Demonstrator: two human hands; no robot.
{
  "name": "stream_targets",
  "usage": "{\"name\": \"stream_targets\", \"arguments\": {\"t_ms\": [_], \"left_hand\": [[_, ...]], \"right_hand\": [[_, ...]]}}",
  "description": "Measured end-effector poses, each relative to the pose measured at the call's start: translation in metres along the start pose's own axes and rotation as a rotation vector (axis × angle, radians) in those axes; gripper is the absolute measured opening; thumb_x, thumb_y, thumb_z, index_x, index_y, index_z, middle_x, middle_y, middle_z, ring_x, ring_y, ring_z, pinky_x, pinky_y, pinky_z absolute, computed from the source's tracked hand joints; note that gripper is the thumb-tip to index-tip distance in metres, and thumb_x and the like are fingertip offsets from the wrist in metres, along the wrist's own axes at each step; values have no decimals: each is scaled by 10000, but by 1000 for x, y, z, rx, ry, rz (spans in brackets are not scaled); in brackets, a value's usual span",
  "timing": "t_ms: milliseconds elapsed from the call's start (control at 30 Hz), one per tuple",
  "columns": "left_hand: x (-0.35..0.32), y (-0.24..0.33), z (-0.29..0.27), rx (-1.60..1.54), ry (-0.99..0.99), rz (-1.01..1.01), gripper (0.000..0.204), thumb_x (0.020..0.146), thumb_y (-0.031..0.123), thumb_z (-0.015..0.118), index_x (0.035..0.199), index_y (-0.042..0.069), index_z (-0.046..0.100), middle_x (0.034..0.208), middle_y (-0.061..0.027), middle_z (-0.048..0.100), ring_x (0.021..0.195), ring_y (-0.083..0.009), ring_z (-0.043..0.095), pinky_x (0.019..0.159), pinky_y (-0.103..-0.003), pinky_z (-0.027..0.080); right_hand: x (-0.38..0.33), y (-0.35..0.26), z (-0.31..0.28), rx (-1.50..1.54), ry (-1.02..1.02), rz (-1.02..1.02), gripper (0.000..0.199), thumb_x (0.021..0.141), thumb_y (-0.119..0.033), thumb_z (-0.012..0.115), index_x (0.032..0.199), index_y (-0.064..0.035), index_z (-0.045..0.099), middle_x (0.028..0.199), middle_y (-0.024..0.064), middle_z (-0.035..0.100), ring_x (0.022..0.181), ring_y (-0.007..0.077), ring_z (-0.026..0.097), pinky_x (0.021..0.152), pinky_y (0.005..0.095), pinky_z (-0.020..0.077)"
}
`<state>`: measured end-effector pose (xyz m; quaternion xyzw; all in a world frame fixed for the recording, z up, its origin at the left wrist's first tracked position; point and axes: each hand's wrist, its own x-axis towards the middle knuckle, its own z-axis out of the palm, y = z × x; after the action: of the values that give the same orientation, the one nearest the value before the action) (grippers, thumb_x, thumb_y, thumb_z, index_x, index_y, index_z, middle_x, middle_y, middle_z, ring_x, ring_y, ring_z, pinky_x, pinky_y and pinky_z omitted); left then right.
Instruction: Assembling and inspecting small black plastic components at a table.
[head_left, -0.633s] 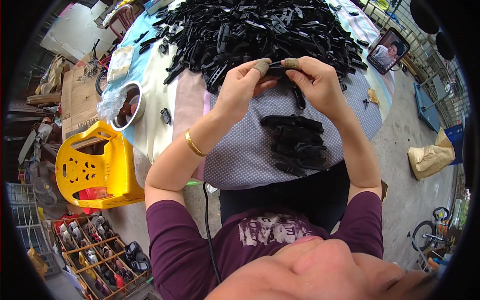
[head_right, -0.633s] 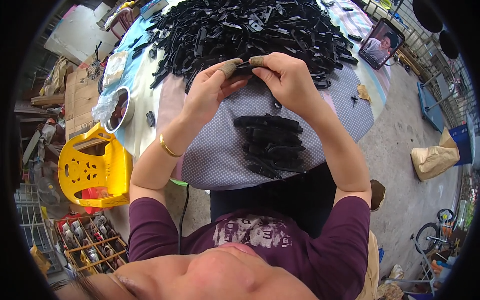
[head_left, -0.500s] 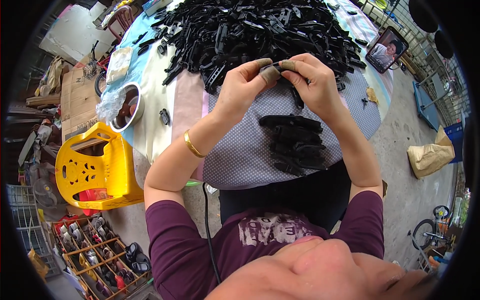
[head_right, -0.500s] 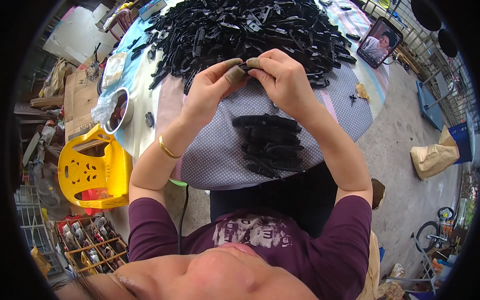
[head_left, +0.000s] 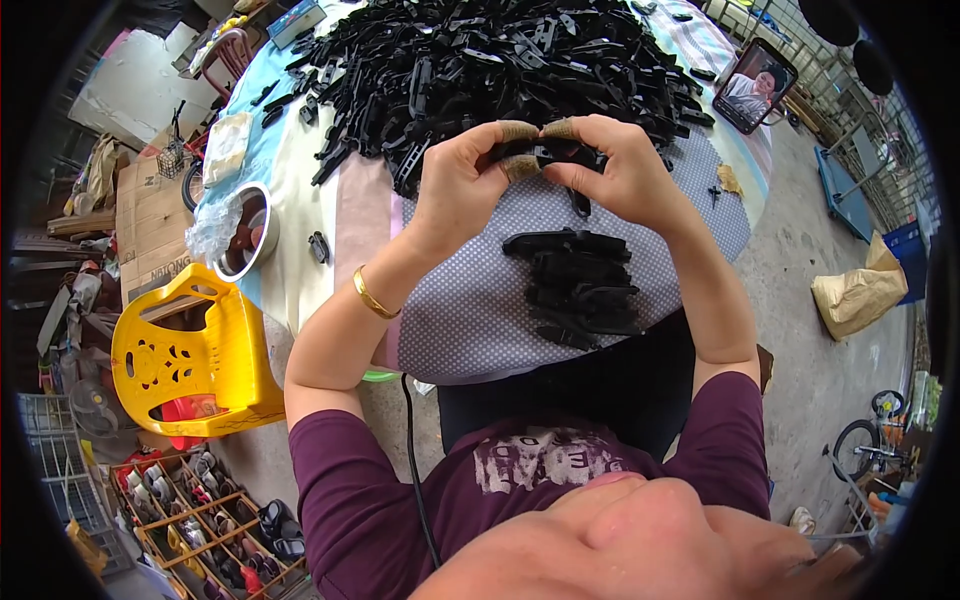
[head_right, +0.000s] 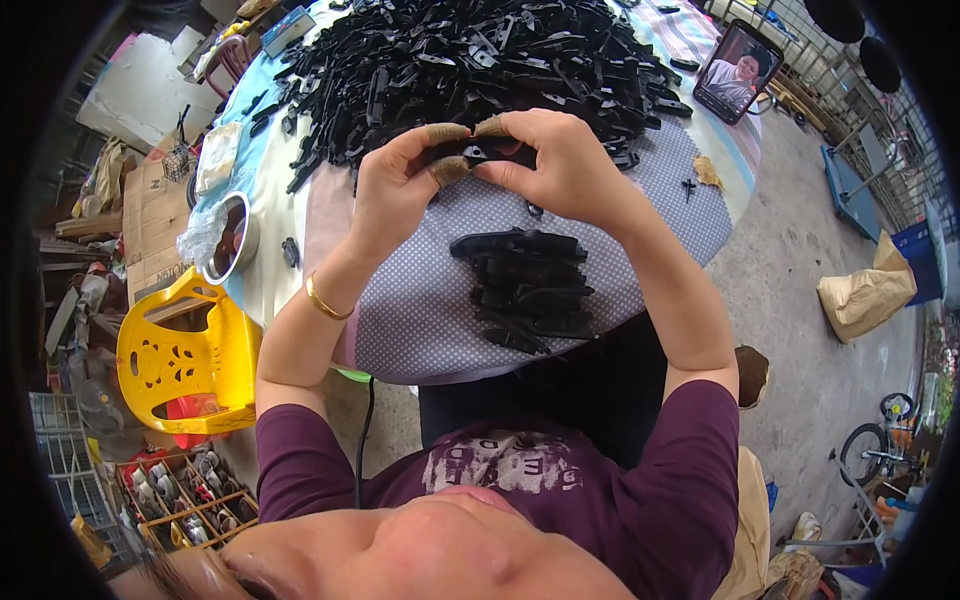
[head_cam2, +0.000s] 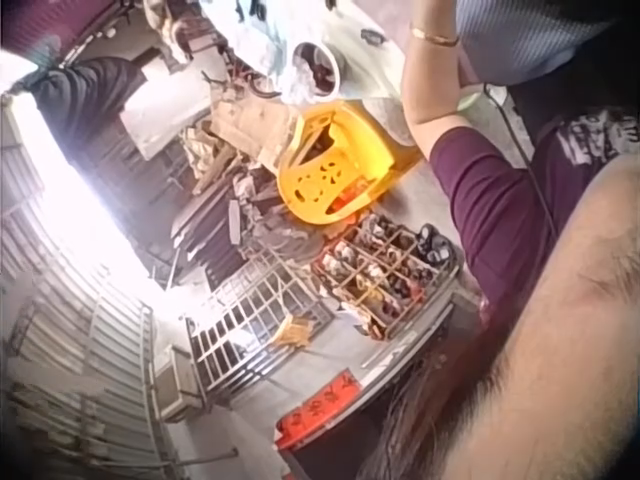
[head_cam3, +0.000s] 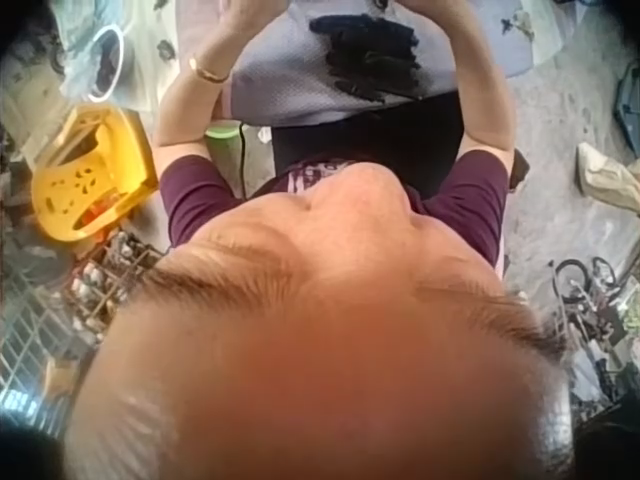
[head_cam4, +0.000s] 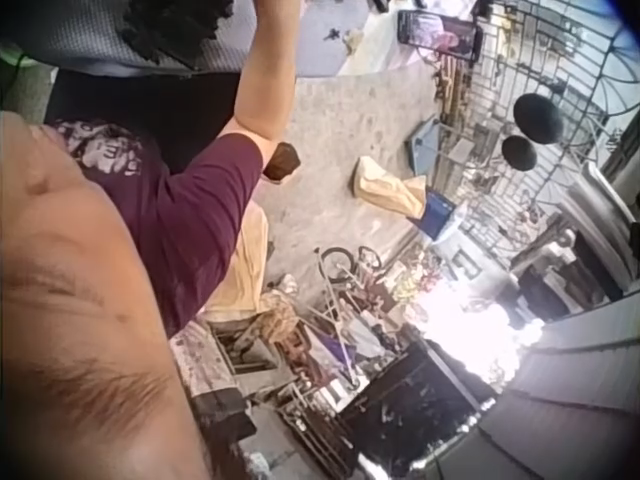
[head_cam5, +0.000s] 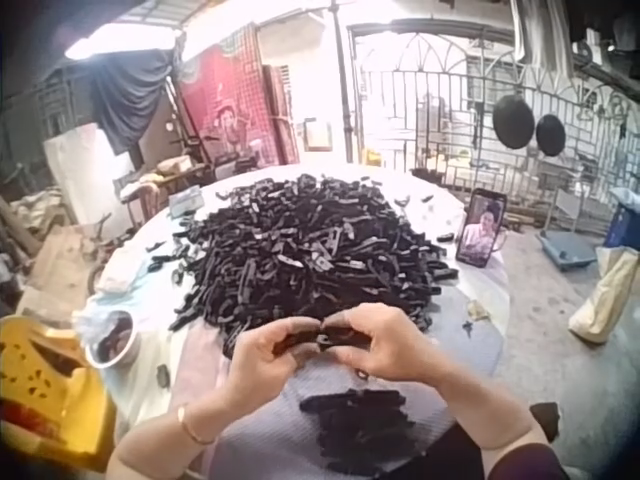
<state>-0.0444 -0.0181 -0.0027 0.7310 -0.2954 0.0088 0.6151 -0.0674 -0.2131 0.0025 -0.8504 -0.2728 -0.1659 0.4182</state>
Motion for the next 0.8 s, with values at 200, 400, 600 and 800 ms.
{"name": "stream_targets", "arguments": {"t_ms": [200, 400, 600, 800], "left_hand": [[0, 1, 2, 38, 44, 76, 282, 779, 3, 661, 1057, -9, 617, 895, -57, 670, 806, -80, 611, 741, -198, 500], [-4, -7, 2, -92, -207, -196, 292, 832, 32, 618, 1112, -37, 572, 949, -50, 635, 830, -75, 577, 754, -192, 476], [-8, -2, 19, 124, -601, -178, 286, 824, 97, 641, 1083, -13, 586, 984, -71, 633, 899, -118, 580, 835, -257, 466], [-13, -3, 16, -1, -740, -139, 265, 878, 179, 588, 1079, 5, 597, 931, -62, 639, 909, -118, 578, 828, -255, 464]], "right_hand": [[-3, -2, -1, -285, 61, -133, 346, 746, -175, 719, 1033, -8, 621, 899, 92, 646, 779, 163, 601, 685, 275, 474], [3, 14, -32, 57, 135, 246, 309, 836, -245, 624, 1034, -8, 615, 902, 80, 648, 673, 126, 593, 637, 240, 483], [-28, 39, -83, -636, -123, 684, 383, 668, -252, 750, 956, -28, 634, 816, 117, 638, 709, 199, 608, 638, 305, 478], [-10, 33, -35, -571, -300, 449, 374, 623, -203, 775, 874, 13, 602, 892, 172, 638, 853, 324, 621, 721, 361, 499]]}}
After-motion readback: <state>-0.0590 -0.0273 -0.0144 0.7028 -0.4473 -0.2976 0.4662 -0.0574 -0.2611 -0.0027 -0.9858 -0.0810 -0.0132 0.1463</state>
